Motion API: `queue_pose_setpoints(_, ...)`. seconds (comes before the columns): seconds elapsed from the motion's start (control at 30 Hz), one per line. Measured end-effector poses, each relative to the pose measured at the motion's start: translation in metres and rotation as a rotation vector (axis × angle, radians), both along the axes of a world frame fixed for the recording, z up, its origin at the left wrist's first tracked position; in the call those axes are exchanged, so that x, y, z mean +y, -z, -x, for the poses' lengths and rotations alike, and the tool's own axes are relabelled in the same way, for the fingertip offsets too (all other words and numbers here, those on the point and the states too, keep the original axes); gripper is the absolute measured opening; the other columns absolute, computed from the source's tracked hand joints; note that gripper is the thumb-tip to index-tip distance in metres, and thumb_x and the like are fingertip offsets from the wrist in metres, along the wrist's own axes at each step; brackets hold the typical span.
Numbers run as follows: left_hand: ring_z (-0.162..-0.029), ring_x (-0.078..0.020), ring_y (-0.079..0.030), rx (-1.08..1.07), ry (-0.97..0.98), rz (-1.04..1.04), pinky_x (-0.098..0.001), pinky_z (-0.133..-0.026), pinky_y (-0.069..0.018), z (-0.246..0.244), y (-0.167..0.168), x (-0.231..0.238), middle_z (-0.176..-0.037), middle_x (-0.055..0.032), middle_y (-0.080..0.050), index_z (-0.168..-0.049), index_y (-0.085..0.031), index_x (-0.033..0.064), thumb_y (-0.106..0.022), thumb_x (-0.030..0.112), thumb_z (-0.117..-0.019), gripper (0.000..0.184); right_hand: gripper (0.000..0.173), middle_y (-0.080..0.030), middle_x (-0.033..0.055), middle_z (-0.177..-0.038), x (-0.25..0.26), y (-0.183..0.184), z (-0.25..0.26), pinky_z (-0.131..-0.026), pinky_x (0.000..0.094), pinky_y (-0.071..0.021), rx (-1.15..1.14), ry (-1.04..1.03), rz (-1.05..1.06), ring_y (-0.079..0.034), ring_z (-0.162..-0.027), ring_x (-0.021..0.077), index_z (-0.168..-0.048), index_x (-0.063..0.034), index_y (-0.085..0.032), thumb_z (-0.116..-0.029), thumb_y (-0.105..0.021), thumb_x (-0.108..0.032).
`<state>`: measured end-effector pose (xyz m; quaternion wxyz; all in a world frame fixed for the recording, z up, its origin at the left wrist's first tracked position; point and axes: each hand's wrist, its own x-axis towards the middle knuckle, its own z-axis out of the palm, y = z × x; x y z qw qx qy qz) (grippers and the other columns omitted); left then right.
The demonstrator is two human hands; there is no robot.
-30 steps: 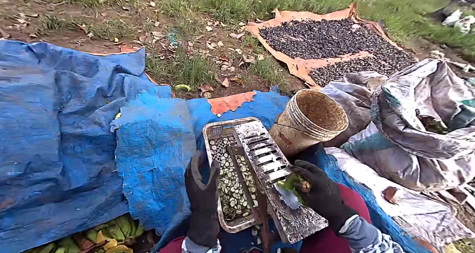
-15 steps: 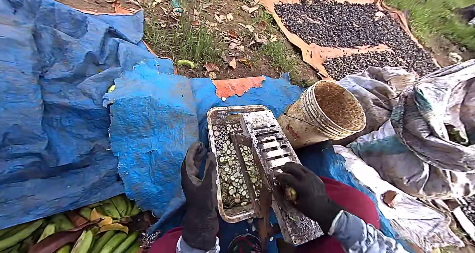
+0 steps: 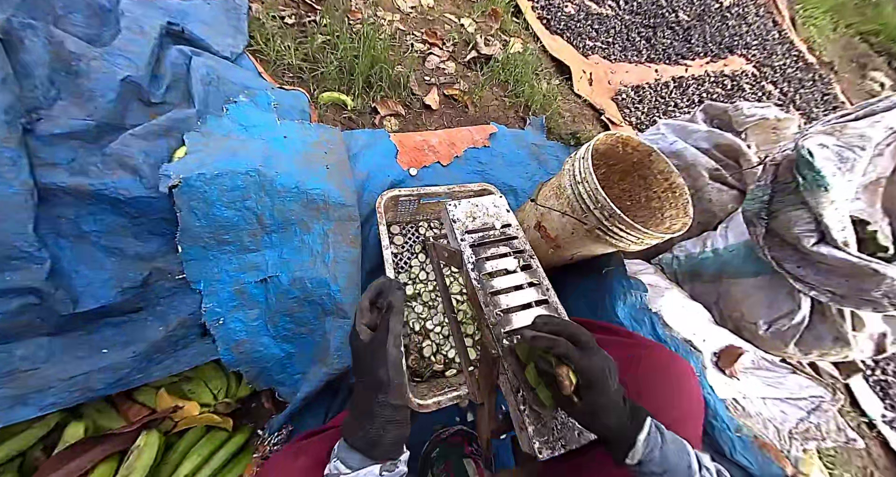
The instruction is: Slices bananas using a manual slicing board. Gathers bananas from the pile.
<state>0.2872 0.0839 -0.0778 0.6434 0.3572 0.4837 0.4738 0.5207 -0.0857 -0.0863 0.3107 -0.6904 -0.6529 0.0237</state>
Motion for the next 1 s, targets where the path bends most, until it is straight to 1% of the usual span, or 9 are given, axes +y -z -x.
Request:
queue_pose_setpoints(0.07, -0.117, -0.0186, -0.064, -0.001, -0.016, -0.009, -0.0335, -0.102, -0.0533, -0.001, -0.004, 0.003, -0.131, -0.0148, -0.062, -0.139, -0.051, -0.0033, -0.057, 0.01, -0.0998, 0.042, 0.024, -0.069, 0.005, -0.126, -0.003, 0.002, 0.005, -0.105, 0.0356, -0.0542, 0.027, -0.035, -0.036, -0.063, -0.125, 0.0169, -0.122, -0.0261, -0.07, -0.101, -0.061, -0.034)
queue_pose_setpoints(0.17, -0.116, -0.0158, -0.063, 0.065, 0.04, -0.023, -0.0309, -0.099, -0.0536, -0.007, 0.008, -0.003, -0.128, -0.0138, -0.063, -0.137, -0.053, -0.003, -0.058, 0.008, -0.0988, 0.04, 0.027, -0.072, 0.019, -0.114, 0.092, 0.03, -0.024, -0.084, 0.0531, -0.0587, -0.092, 0.033, -0.098, -0.07, -0.105, 0.036, -0.11, -0.0112, -0.077, -0.0885, -0.068, -0.023)
queue_pose_setpoints(0.27, -0.112, -0.0147, -0.064, 0.099, 0.065, 0.015, -0.0282, -0.096, -0.0537, -0.01, 0.015, -0.006, -0.125, -0.0143, -0.064, -0.135, -0.054, -0.0038, -0.059, 0.007, -0.0996, 0.038, 0.036, -0.066, 0.0221, -0.125, 0.172, 0.039, -0.049, -0.088, 0.0628, -0.0541, -0.083, 0.084, 0.035, -0.065, -0.114, 0.0433, -0.118, -0.0063, -0.073, -0.0838, -0.071, -0.019)
queue_pose_setpoints(0.4, -0.113, -0.0146, -0.064, 0.091, 0.027, 0.032, -0.0286, -0.097, -0.0538, -0.007, 0.008, 0.003, -0.125, -0.0138, -0.065, -0.136, -0.055, -0.0037, -0.058, 0.009, -0.1001, 0.038, 0.036, -0.068, 0.0138, -0.126, 0.102, 0.027, -0.037, -0.091, 0.0526, -0.0578, 0.095, 0.038, 0.004, -0.066, -0.117, 0.0307, -0.121, -0.0115, -0.072, -0.0933, -0.064, -0.034)
queue_pose_setpoints(0.5, -0.116, -0.017, -0.064, 0.033, 0.037, 0.024, -0.0315, -0.1, -0.0538, -0.009, 0.006, 0.005, -0.128, -0.0142, -0.063, -0.136, -0.054, -0.0034, -0.056, 0.009, -0.1005, 0.038, 0.03, -0.069, 0.0059, -0.126, 0.01, 0.017, -0.011, -0.11, 0.0418, -0.0515, 0.125, -0.09, -0.047, -0.061, -0.128, 0.0191, -0.127, -0.0241, -0.068, -0.1034, -0.057, -0.04)
queue_pose_setpoints(0.57, -0.116, -0.0164, -0.064, 0.05, 0.066, 0.006, -0.0315, -0.099, -0.0543, -0.012, 0.006, 0.002, -0.128, -0.0122, -0.064, -0.137, -0.055, -0.0013, -0.057, 0.01, -0.0996, 0.039, 0.029, -0.069, 0.0048, -0.124, 0.025, 0.026, -0.012, -0.115, 0.0457, -0.0454, 0.071, -0.097, -0.102, -0.061, -0.127, 0.0195, -0.125, -0.0247, -0.068, -0.1047, -0.053, -0.039)
queue_pose_setpoints(0.67, -0.116, -0.0147, -0.063, 0.125, 0.079, -0.01, -0.0305, -0.1, -0.0529, -0.013, 0.01, 0.0, -0.128, -0.011, -0.064, -0.136, -0.056, 0.0001, -0.059, 0.01, -0.0987, 0.039, 0.029, -0.072, 0.017, -0.115, 0.117, 0.047, -0.034, -0.096, 0.0555, -0.0525, 0.075, 0.035, -0.099, -0.067, -0.111, 0.0354, -0.109, -0.0067, -0.076, -0.09, -0.065, -0.026)
queue_pose_setpoints(0.77, -0.111, -0.0153, -0.065, 0.107, 0.018, 0.036, -0.0314, -0.097, -0.0542, -0.009, 0.01, -0.001, -0.123, -0.0115, -0.066, -0.133, -0.059, -0.0001, -0.06, 0.01, -0.0996, 0.035, 0.03, -0.063, 0.017, -0.135, 0.169, 0.042, -0.053, -0.101, 0.0616, -0.0485, 0.08, 0.08, 0.053, -0.06, -0.125, 0.0382, -0.116, -0.0039, -0.07, -0.0878, -0.067, -0.014)
queue_pose_setpoints(1.0, -0.116, -0.0196, -0.064, 0.027, 0.031, 0.021, -0.0346, -0.1, -0.0541, 0.001, 0.001, 0.003, -0.128, -0.0137, -0.064, -0.137, -0.055, -0.001, -0.056, 0.011, -0.1011, 0.038, 0.029, -0.073, 0.0048, -0.119, -0.013, 0.0, -0.014, -0.107, 0.0504, -0.0485, -0.277, -0.001, 0.067, -0.066, -0.119, 0.0279, -0.115, -0.0234, -0.072, -0.099, -0.05, -0.033)
